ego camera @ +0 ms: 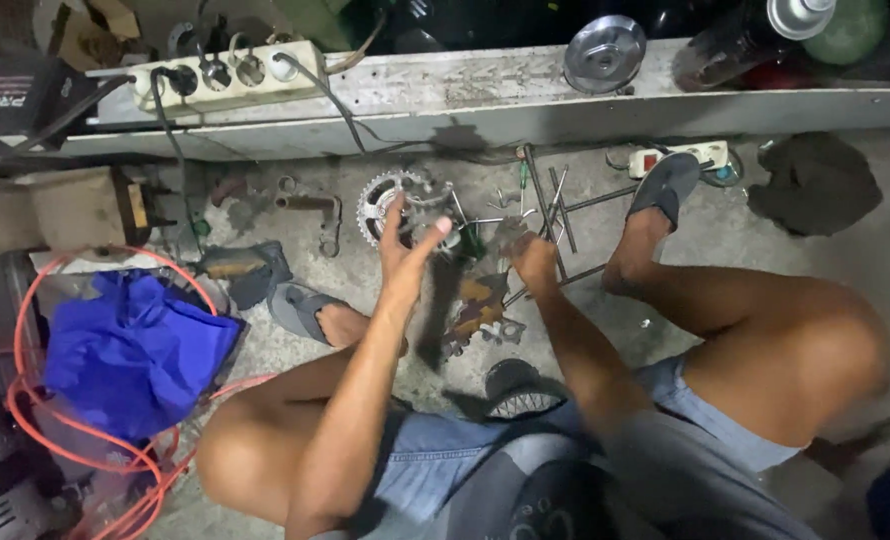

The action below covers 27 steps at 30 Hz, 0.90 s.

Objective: The person uses a T-handle wrench to tighten a bolt on a mechanical component held in the left hand. After setting the wrench down, the person picks up a rag to wipe the component and then uses a screwdriver to adjust internal parts.

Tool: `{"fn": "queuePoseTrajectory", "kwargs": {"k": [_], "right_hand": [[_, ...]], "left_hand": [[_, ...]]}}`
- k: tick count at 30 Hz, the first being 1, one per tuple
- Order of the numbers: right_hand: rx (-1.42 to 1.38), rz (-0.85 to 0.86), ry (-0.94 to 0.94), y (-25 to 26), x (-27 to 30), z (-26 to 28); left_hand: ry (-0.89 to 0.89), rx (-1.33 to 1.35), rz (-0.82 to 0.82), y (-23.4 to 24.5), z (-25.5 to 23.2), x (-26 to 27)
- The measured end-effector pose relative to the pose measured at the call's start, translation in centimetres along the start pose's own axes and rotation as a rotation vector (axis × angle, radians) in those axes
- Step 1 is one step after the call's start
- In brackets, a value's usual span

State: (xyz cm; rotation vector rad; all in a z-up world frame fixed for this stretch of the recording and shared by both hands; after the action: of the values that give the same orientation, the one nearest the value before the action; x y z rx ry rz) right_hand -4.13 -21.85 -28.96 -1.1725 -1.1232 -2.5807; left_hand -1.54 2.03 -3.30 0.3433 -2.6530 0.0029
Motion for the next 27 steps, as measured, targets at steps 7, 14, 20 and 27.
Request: {"fn": "queuePoseTrajectory", "kwargs": {"k": [7,14,20,27], "right_hand": [[-0.031,-0.139,-0.179,1.5,-7.6,0.7],[0.455,-0.184,0.318,-4.1,-14.9,-2.0],[0.175,-0.172,0.099,-2.0,-12.0,2.4],[0.889,-0.399,0.623,-8.6,-21.2,-6.8]], "left_hand": [[0.076,-0.027,0.059,-0.7,0.5,-1.6],[0.107,-0.034,0.022,-0.9,0.6,-3.2],[0.156,-0.056,0.02,-0.9,0.2,-3.7],[0.154,-0.045,0.017,0.0,0.1,-4.0]]}}
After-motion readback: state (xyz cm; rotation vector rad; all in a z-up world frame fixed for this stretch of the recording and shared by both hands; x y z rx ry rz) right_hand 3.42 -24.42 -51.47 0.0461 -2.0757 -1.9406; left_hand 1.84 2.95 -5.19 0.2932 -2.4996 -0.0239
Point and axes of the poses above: each hand's wrist, its own x-axis away from the middle knuckle, its own y-axis out of the back of the hand, z = x × y, the point moved 2 cm from there along -x, towards the middle knuckle, and after that the axes turned 4 degrees about -x, right-handed, at the moved point
